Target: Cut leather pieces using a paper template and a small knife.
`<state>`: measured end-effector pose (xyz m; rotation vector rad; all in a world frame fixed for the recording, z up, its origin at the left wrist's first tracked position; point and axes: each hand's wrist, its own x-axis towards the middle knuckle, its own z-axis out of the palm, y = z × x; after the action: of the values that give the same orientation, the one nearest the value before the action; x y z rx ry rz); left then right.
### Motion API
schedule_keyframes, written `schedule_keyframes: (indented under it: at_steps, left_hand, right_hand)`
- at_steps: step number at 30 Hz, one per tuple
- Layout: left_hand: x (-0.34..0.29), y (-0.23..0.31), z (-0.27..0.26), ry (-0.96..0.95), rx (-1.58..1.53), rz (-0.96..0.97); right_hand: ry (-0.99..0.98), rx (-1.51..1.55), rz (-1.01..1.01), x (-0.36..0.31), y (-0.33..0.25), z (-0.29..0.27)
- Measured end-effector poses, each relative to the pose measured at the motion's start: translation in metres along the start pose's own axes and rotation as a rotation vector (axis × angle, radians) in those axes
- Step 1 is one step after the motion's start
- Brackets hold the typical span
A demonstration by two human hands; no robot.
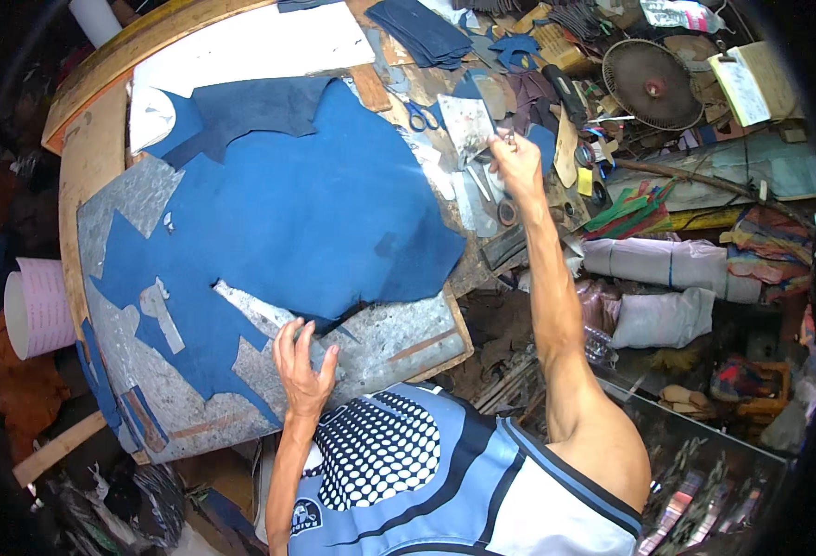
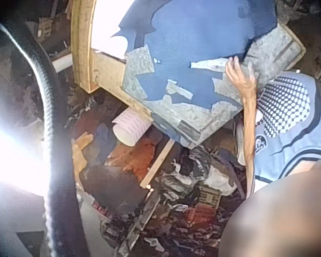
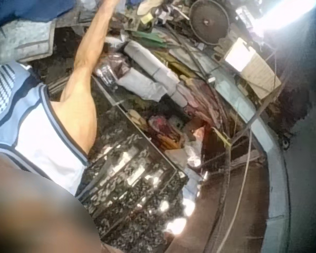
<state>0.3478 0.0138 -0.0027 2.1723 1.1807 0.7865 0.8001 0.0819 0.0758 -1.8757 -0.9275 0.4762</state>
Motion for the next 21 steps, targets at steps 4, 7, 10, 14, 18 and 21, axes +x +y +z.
schedule_keyframes:
  at_steps: [4, 7, 10, 14, 18, 21]
  left_hand:
    - [0.063, 0.058, -0.009, -0.041, -0.699, -0.336]
    - [0.109, 0.072, 0.002, -0.148, -1.054, -0.431]
    - [0.116, 0.069, 0.007, -0.170, -1.194, -0.487]
    - [0.095, 0.057, 0.010, -0.143, -1.245, -0.511]
    - [0.078, 0.042, 0.007, -0.113, -1.312, -0.602]
    - [0.072, 0.035, 0.003, -0.156, -1.274, -0.623]
  right_hand:
    - [-0.125, 0.069, 0.002, -0.086, -0.051, 0.041]
    - [-0.155, 0.133, -0.031, -0.142, -0.064, 0.070]
    - [-0.183, 0.125, -0.113, -0.181, -0.075, 0.089]
    - [-0.314, 0.177, -0.083, -0.216, -0.085, 0.100]
    - [-0.426, 0.276, 0.033, -0.228, -0.085, 0.102]
    - [-0.494, 0.389, 0.226, -0.232, -0.083, 0.101]
